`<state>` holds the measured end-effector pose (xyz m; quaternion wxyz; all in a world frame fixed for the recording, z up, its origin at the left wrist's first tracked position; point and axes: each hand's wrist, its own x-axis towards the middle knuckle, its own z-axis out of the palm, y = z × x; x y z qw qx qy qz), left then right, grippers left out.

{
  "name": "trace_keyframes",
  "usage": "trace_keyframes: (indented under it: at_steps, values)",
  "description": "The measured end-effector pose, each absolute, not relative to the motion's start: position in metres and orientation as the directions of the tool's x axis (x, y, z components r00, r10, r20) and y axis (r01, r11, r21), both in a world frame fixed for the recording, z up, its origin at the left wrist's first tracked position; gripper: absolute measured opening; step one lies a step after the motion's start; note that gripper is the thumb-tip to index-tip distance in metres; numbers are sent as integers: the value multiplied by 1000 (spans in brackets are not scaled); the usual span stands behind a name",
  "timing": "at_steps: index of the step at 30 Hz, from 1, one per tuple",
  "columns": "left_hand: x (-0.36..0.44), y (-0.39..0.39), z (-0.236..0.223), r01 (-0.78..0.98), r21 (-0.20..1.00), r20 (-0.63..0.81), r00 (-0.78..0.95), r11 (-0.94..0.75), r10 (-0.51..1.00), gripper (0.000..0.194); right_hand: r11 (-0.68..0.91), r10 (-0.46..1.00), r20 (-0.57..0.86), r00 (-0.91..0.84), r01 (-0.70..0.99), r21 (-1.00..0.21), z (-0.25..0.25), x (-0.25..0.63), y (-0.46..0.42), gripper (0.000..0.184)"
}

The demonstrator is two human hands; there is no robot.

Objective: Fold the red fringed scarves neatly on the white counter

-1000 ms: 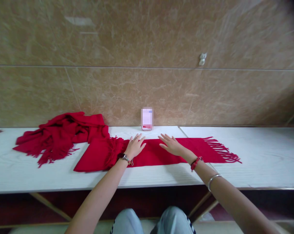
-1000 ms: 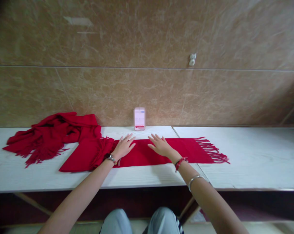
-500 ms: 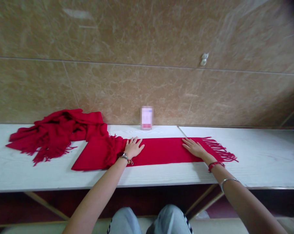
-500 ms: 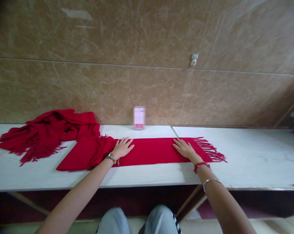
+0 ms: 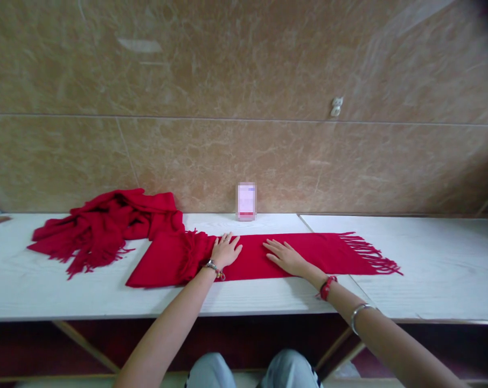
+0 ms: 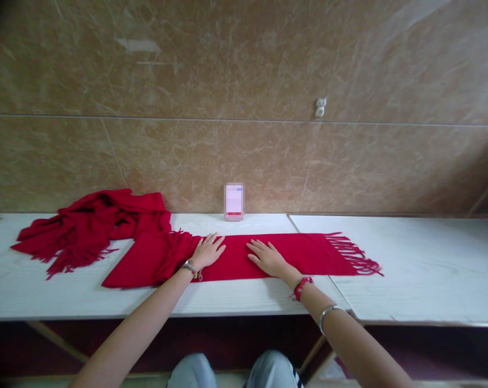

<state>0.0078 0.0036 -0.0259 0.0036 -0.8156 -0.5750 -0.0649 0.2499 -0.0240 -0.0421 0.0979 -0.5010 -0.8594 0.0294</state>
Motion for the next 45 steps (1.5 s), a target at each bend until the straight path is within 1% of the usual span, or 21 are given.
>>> trace_keyframes:
  at_steps: [6, 9, 11, 13, 16, 18, 21, 22, 24, 26, 28, 29, 31, 32, 33, 35, 36, 38, 41, 45]
  values:
    - [9, 1, -24, 938, 77, 127, 327, -338, 937, 49, 355, 932, 126, -341, 926, -124, -54, 305, -25, 52]
    - [10, -1, -23, 938, 80, 128, 326, -337, 937, 49, 329, 942, 111, -316, 935, -134, -56, 314, -25, 52]
    - [11, -2, -22, 940, 69, 152, 322, -335, 934, 47, 319, 946, 106, -307, 938, -136, -53, 313, -20, 52]
    - [12, -2, -23, 941, 43, 202, 322, -337, 925, 45, 329, 941, 125, -314, 936, -124, -46, 310, -10, 52]
    - [12, 0, -25, 939, 14, 253, 329, -344, 910, 43, 400, 912, 146, -384, 910, -106, -30, 309, 12, 53]
    - [12, 1, -27, 937, 15, 228, 336, -348, 914, 44, 434, 900, 104, -423, 894, -110, -23, 310, 27, 52]
    - [12, 1, -28, 939, 3, 174, 339, -345, 925, 46, 435, 901, 42, -433, 894, -112, -26, 312, 40, 48]
    - [12, 1, -26, 941, -10, 168, 336, -339, 927, 47, 421, 907, 56, -417, 901, -108, -31, 312, 41, 48]
    - [11, -2, -20, 942, -61, 169, 336, -330, 927, 46, 378, 922, 128, -365, 920, -103, -44, 313, 39, 47]
    - [5, -5, -9, 940, -148, 186, 332, -308, 925, 45, 337, 929, 200, -311, 935, -109, -55, 314, 35, 48]
    - [-6, -9, 6, 948, -232, 209, 269, -219, 940, 46, 332, 927, 225, -301, 936, -118, -61, 315, 31, 48]
    - [-13, -11, 12, 958, -251, 214, 192, -136, 958, 49, 336, 926, 227, -303, 934, -122, -62, 315, 31, 49]
    - [-29, -15, 23, 970, -239, 168, -8, 48, 986, 62, 336, 925, 232, -301, 933, -130, -62, 315, 30, 49]
    - [-36, -18, 27, 970, -217, 116, -81, 105, 990, 68, 335, 925, 236, -298, 932, -135, -61, 315, 31, 49]
    - [-43, -19, 29, 974, -191, 52, -115, 123, 992, 71, 335, 924, 239, -297, 932, -139, -61, 315, 31, 49]
    - [-54, -22, 31, 988, -136, -44, -84, 77, 996, 71, 341, 922, 244, -300, 929, -144, -61, 315, 32, 50]
    - [-58, -23, 31, 993, -114, -63, -49, 41, 997, 68, 346, 920, 247, -305, 927, -145, -62, 316, 32, 50]
    - [-63, -22, 33, 995, -96, -55, 6, -12, 998, 67, 355, 916, 254, -312, 924, -143, -63, 316, 32, 49]
    - [-74, -16, 45, 997, -53, -52, 59, -61, 997, 76, 356, 912, 263, -314, 925, -133, -64, 317, 32, 48]
    - [-109, -10, 76, 997, 41, -63, 66, -63, 996, 82, 372, 905, 269, -329, 920, -124, -65, 319, 33, 50]
